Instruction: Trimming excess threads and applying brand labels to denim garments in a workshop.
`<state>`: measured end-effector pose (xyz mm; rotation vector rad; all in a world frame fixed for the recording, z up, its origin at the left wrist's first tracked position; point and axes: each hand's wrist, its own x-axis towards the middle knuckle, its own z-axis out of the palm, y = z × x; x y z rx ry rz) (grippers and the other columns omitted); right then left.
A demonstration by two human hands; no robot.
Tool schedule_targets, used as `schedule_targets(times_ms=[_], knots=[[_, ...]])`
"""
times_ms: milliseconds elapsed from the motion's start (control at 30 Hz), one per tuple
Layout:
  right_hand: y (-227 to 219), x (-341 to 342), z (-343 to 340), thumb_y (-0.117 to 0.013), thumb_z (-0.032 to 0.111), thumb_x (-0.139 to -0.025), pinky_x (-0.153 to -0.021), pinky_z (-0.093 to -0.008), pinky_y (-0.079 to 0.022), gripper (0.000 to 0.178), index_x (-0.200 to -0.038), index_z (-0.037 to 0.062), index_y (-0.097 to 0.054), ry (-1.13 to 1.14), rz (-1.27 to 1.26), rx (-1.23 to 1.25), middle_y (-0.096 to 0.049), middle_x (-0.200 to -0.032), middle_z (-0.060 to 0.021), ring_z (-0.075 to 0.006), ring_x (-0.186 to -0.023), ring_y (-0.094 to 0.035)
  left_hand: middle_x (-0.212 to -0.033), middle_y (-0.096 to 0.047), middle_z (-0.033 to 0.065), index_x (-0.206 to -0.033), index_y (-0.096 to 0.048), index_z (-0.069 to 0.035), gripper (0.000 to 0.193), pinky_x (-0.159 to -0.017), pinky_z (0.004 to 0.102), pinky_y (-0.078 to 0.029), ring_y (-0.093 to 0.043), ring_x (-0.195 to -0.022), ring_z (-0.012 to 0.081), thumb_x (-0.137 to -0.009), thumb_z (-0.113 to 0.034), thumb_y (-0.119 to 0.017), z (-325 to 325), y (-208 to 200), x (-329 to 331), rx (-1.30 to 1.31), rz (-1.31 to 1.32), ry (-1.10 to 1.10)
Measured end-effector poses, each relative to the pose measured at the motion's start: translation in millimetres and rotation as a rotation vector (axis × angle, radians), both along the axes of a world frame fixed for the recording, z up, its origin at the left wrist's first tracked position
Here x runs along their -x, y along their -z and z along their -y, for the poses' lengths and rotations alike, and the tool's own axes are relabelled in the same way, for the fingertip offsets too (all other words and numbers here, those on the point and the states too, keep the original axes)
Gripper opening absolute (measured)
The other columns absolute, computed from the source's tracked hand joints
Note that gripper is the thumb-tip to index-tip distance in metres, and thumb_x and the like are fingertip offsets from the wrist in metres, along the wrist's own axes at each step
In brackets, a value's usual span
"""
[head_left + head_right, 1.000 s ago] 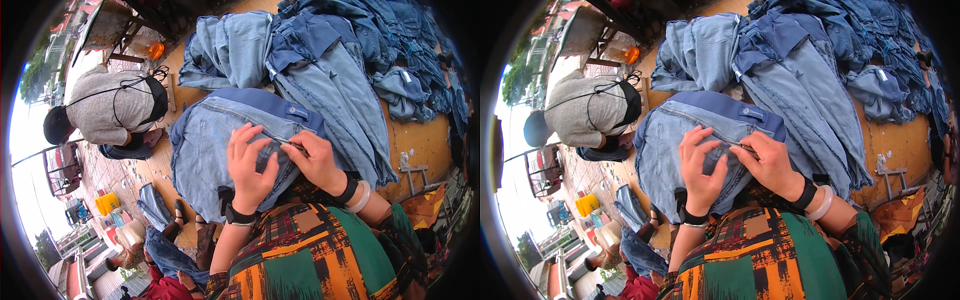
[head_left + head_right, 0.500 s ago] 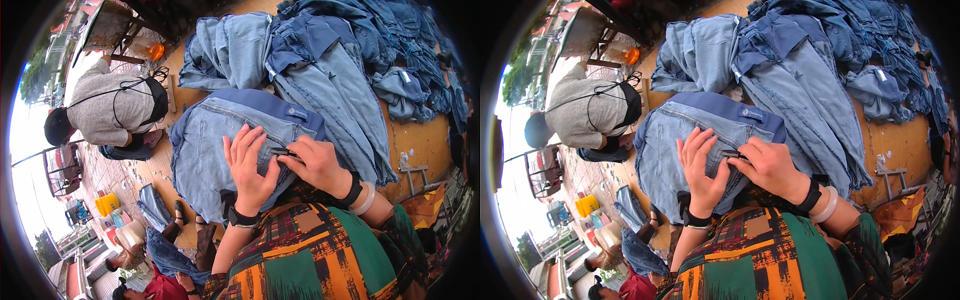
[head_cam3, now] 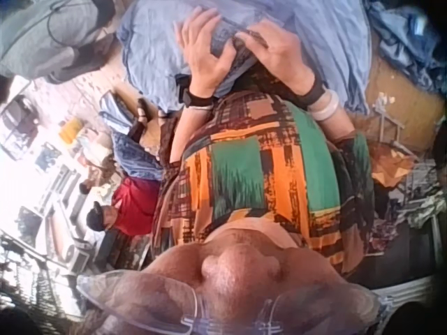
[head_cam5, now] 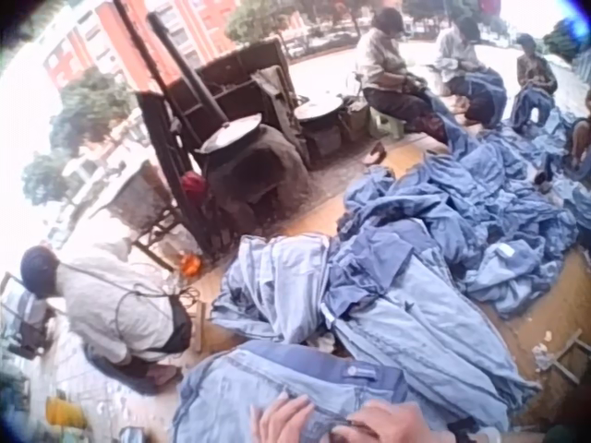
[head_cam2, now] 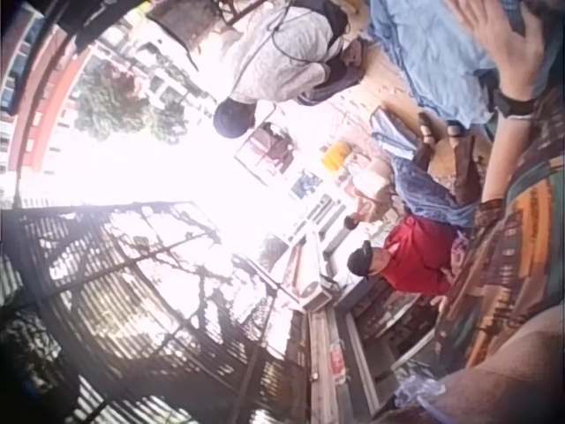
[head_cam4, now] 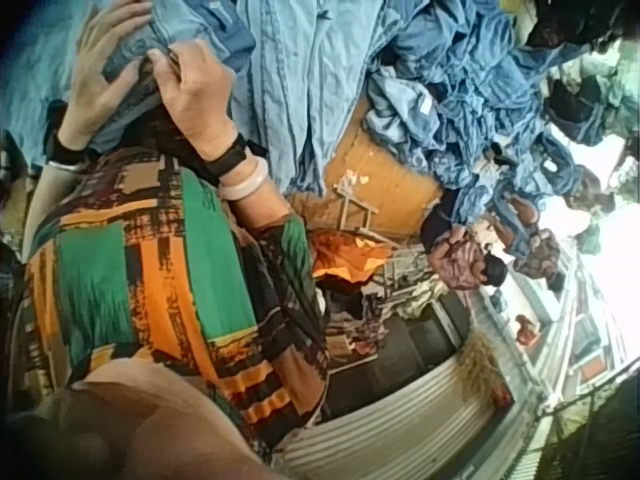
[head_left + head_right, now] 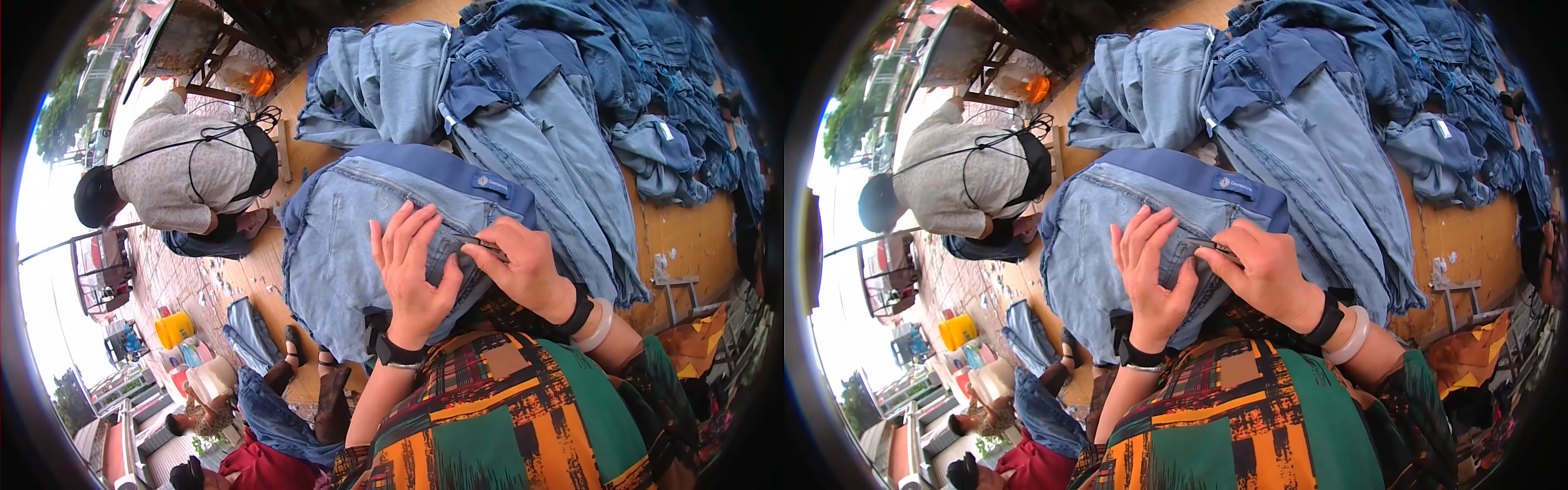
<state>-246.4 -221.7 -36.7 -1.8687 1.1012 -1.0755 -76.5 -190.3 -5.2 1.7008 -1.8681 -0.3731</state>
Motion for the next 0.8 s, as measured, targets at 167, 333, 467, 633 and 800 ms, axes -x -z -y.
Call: schedule_targets(times_ms=[167,333,467,633,800], knots=[[-2.7,-1.0,0.4,-0.076,0.019,-0.08,-0.046,-0.0325,-0.042,0.02,-0.086,0.0047,-0.063,-0.021,-0.056,0.025,-0.056,-0.072,-0.0064,-0.023,-0.053,-0.056,-0.127,-0.058,0.0056,-0.117,-0.061,-0.005,0.048,-0.116,0.0522,-0.013,-0.044,-0.131,0.0279,-0.07,-0.009,-0.065,-0.5,0.8,-1.8,0.006,-0.008,-0.005],[-3.1,-5.5,2.5,-0.076,0.019,-0.079,-0.046,-0.0335,-0.042,0.02,-0.085,0.0051,-0.063,-0.037,-0.07,0.079,-0.055,-0.072,-0.0061,-0.0239,-0.054,-0.057,-0.127,-0.058,0.0057,-0.118,-0.061,-0.005,0.048,-0.116,0.052,-0.013,-0.044,-0.131,0.028,-0.07,-0.009,-0.065,-0.6,1.3,-2.8,0.015,-0.015,-0.001],[-3.9,-6.7,3.2,-0.076,0.018,-0.08,-0.046,-0.0346,-0.043,0.019,-0.084,0.0055,-0.062,-0.049,-0.083,0.069,-0.055,-0.072,-0.0059,-0.0243,-0.055,-0.058,-0.127,-0.058,0.0059,-0.118,-0.061,-0.005,0.048,-0.116,0.052,-0.013,-0.044,-0.131,0.028,-0.07,-0.009,-0.064,-0.4,2.0,-3.1,0.021,-0.015,0.001],[-2.9,-8.4,3.3,-0.075,0.019,-0.08,-0.047,-0.0352,-0.043,0.019,-0.083,0.0058,-0.061,-0.049,-0.096,0.071,-0.055,-0.072,-0.0059,-0.0247,-0.056,-0.058,-0.127,-0.058,0.0061,-0.118,-0.061,-0.004,0.048,-0.116,0.0521,-0.013,-0.044,-0.131,0.0283,-0.07,-0.01,-0.062,-0.5,0.7,-3.9,0.018,-0.014,0.005],[-1.1,-9.5,2.3,-0.075,0.017,-0.08,-0.047,-0.0354,-0.043,0.018,-0.083,0.005,-0.062,-0.048,-0.071,0.054,-0.056,-0.072,-0.0067,-0.0254,-0.055,-0.058,-0.128,-0.058,0.0063,-0.118,-0.061,-0.004,0.048,-0.116,0.0523,-0.013,-0.044,-0.131,0.0286,-0.07,-0.01,-0.061,-0.6,1.3,-4.2,0.021,-0.016,0.011]])
